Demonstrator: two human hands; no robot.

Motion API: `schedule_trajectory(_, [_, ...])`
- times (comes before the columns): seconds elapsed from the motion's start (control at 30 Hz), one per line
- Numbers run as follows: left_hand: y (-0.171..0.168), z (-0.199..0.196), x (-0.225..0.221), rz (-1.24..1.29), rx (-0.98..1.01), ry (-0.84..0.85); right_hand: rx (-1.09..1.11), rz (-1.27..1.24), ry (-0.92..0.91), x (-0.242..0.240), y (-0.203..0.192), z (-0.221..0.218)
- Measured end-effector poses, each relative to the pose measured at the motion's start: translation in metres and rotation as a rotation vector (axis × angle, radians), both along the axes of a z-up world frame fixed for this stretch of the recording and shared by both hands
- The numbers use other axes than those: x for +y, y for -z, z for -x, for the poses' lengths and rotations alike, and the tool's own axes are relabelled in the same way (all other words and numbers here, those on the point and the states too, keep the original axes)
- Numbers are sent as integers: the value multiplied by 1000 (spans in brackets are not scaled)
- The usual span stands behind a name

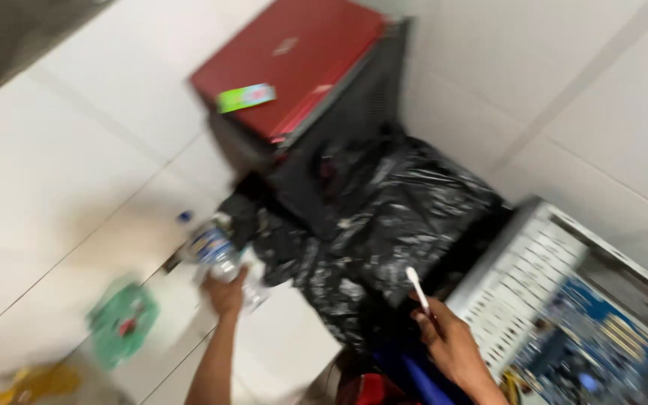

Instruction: Disassembling a desktop computer case and removing internal components including the power supply and motherboard.

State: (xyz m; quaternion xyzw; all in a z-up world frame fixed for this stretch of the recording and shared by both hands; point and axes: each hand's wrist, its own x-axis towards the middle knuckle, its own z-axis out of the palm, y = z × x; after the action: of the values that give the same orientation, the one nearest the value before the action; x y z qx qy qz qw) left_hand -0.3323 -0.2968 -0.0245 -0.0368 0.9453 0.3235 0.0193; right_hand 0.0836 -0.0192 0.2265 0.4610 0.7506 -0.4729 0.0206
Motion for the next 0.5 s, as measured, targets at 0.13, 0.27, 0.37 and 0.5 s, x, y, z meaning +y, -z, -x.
schedule_trajectory(0.13, [-30,-3,24,-29,-98,-72,-90,124,-233,-33,23,111])
schedule_trajectory(0.27, [-56,-11,26,-26,-255,-16,-141,79,-543,-53,64,171])
schedule_trajectory(0.37, [-10,1,7,-37,-64,58,-6,34,-541,-56,109,175])
schedule_trajectory(0.5, [22,4,-3,228,287,149,203,219,-366,-46,50,139])
